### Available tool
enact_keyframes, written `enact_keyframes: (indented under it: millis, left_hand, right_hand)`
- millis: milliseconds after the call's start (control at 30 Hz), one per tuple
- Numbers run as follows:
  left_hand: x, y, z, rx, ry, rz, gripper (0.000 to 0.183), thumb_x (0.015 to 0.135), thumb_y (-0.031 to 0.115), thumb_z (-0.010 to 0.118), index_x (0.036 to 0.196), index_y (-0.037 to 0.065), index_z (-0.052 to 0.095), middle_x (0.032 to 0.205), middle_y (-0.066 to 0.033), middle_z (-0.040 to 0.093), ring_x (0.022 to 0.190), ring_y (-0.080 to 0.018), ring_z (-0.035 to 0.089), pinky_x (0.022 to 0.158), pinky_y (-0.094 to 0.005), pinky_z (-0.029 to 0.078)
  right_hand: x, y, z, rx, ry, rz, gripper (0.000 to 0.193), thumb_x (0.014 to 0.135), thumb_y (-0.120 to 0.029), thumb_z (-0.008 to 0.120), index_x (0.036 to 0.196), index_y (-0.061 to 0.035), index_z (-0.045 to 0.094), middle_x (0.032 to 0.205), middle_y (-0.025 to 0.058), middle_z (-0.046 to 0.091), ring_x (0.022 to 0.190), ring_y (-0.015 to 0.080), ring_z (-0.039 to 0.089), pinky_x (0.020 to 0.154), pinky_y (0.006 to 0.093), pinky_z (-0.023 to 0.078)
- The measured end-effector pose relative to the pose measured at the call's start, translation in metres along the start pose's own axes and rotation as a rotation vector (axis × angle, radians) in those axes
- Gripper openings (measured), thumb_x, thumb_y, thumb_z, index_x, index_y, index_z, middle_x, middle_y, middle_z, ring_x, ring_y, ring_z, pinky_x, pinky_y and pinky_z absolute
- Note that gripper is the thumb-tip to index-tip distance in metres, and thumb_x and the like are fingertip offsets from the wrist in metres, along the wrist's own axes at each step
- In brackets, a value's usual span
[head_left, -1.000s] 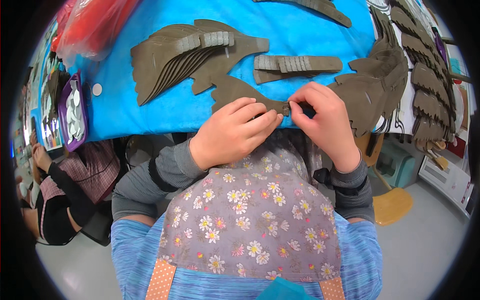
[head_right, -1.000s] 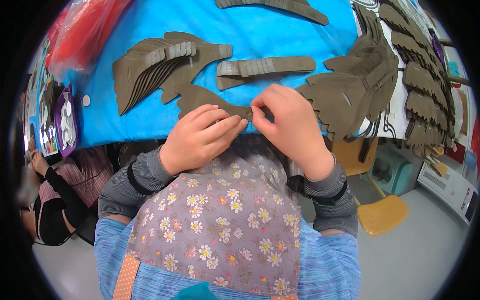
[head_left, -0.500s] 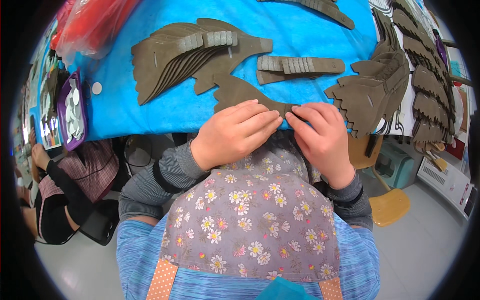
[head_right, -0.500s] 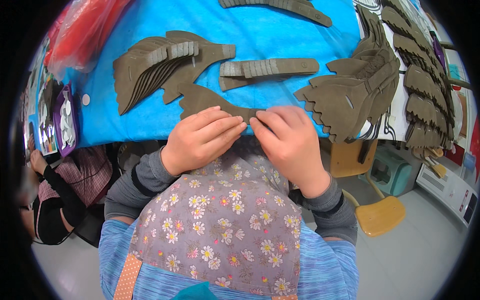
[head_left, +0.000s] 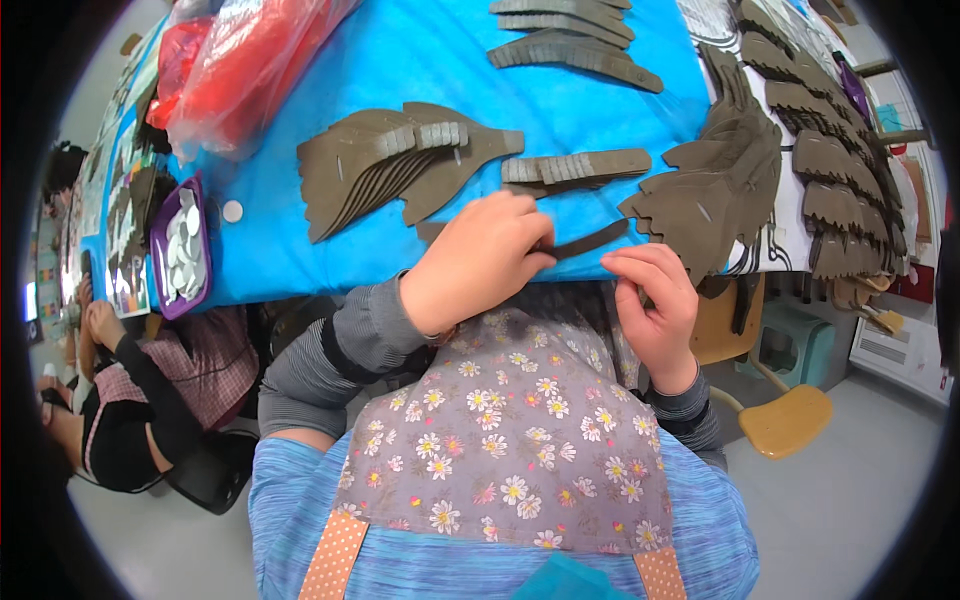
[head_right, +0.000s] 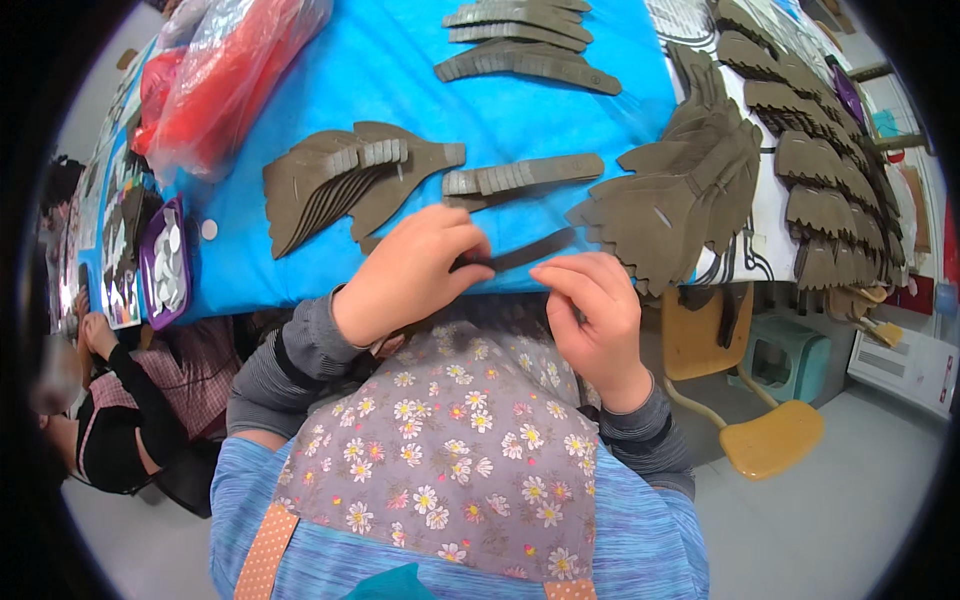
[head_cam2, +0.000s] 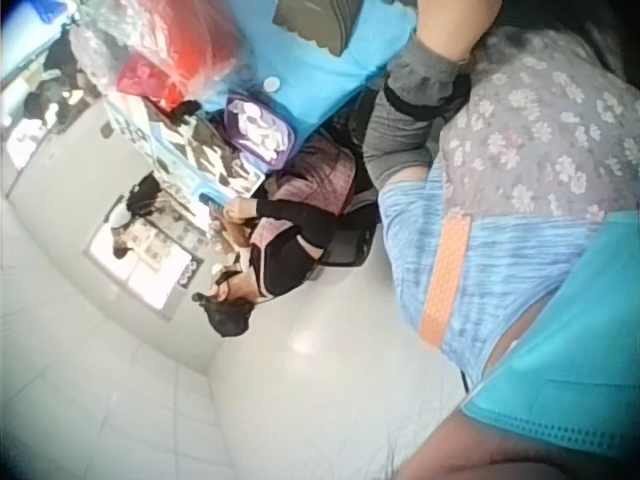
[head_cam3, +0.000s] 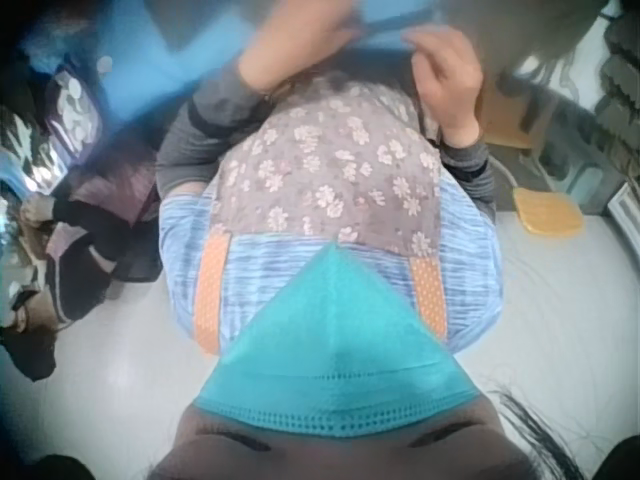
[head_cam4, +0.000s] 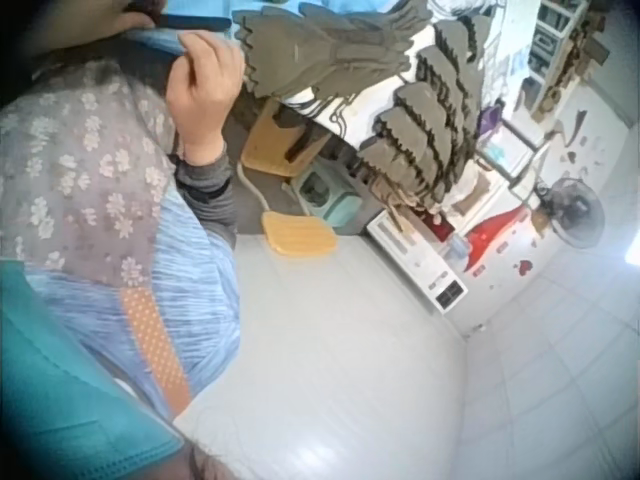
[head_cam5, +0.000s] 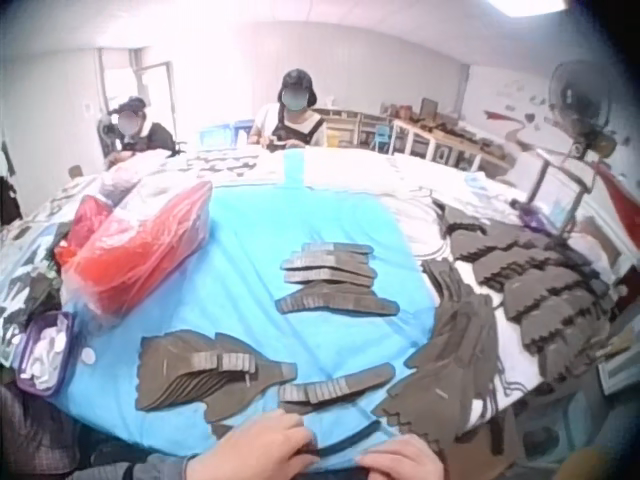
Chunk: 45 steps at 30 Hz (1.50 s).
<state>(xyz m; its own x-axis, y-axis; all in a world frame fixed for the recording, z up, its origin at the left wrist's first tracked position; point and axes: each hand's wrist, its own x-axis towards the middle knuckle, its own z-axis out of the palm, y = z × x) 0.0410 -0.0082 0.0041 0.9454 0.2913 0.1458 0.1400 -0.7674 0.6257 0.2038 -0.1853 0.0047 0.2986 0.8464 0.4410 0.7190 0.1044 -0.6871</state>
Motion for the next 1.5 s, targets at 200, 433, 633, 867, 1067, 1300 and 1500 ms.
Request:
enact_keyframes:
  millis: [200, 433, 633, 867, 1067, 1300, 1500]
  left_hand:
    - [0.009, 0.021, -0.045, -0.730, 0.020, -0.293, 0.013, 0.091, 0.008, 0.075, 0.096, -0.003, 0.072, 0.093, -0.0026, 0.068, 0.081, -0.0079, 0.063, 0.069, -0.0244, 0.051]
    - [0.031, 0.040, -0.065, -0.745, 0.319, -0.031, 0.011, 0.091, 0.007, 0.074, 0.098, -0.002, 0.072, 0.094, -0.0023, 0.069, 0.086, -0.0077, 0.063, 0.071, -0.0232, 0.051]
    - [0.033, 0.038, -0.070, -1.020, 0.288, -0.057, 0.014, 0.097, 0.010, 0.069, 0.106, -0.001, 0.068, 0.095, -0.0023, 0.068, 0.087, -0.0060, 0.062, 0.070, -0.0227, 0.051]
    - [0.045, 0.047, -0.075, -1.118, 0.076, -0.027, 0.024, 0.097, 0.007, 0.068, 0.116, 0.005, 0.053, 0.098, -0.0045, 0.070, 0.083, -0.0057, 0.063, 0.067, -0.0222, 0.050]
    - [0.039, 0.046, -0.050, -1.013, -0.146, -0.090, 0.050, 0.086, 0.003, 0.079, 0.124, 0.005, 0.047, 0.103, -0.0077, 0.071, 0.090, -0.0080, 0.065, 0.076, -0.0244, 0.054]
    - [0.026, 0.038, -0.032, -0.846, -0.171, -0.128, 0.064, 0.085, 0.008, 0.080, 0.138, 0.005, 0.044, 0.095, -0.0043, 0.068, 0.088, -0.0084, 0.065, 0.075, -0.0256, 0.054]
    - [-0.008, 0.011, -0.047, -0.397, -0.189, -0.076, 0.053, 0.089, 0.006, 0.075, 0.138, 0.006, 0.055, 0.088, -0.0070, 0.071, 0.080, -0.0106, 0.067, 0.072, -0.0271, 0.055]
  right_hand:
    - [0.024, -0.006, -0.005, 0.366, 0.045, 0.220, 0.013, 0.085, -0.005, 0.074, 0.096, -0.0023, 0.068, 0.091, 0.0045, 0.068, 0.085, 0.0150, 0.062, 0.077, 0.0297, 0.048]
    - [0.091, -0.030, -0.004, 0.543, 0.120, 0.041, 0.016, 0.087, -0.011, 0.079, 0.090, 0.0002, 0.068, 0.085, 0.0046, 0.066, 0.077, 0.0115, 0.059, 0.071, 0.0264, 0.048]
    - [0.106, -0.037, -0.024, 0.652, 0.034, 0.107, 0.022, 0.095, -0.019, 0.073, 0.099, 0.0021, 0.069, 0.085, 0.0028, 0.066, 0.078, 0.0103, 0.059, 0.069, 0.0262, 0.048]
    - [0.142, -0.051, -0.067, 0.649, 0.093, 0.133, 0.022, 0.095, -0.022, 0.075, 0.101, -0.0011, 0.071, 0.080, -0.0008, 0.068, 0.071, 0.0043, 0.060, 0.061, 0.0193, 0.045]
    - [0.137, -0.048, -0.089, 0.651, 0.289, 0.163, 0.016, 0.092, -0.015, 0.074, 0.098, -0.0020, 0.068, 0.074, -0.0007, 0.065, 0.064, 0.0048, 0.059, 0.058, 0.0188, 0.045]
    - [0.112, -0.018, -0.100, 0.655, 0.347, 0.307, 0.014, 0.090, -0.012, 0.073, 0.097, -0.0016, 0.066, 0.078, 0.0003, 0.065, 0.063, 0.0055, 0.059, 0.057, 0.0204, 0.046]
    - [0.085, 0.063, -0.111, -0.083, 0.489, 0.403, 0.014, 0.091, -0.010, 0.071, 0.101, -0.0019, 0.066, 0.089, 0.0053, 0.068, 0.069, 0.0142, 0.062, 0.064, 0.0291, 0.051]
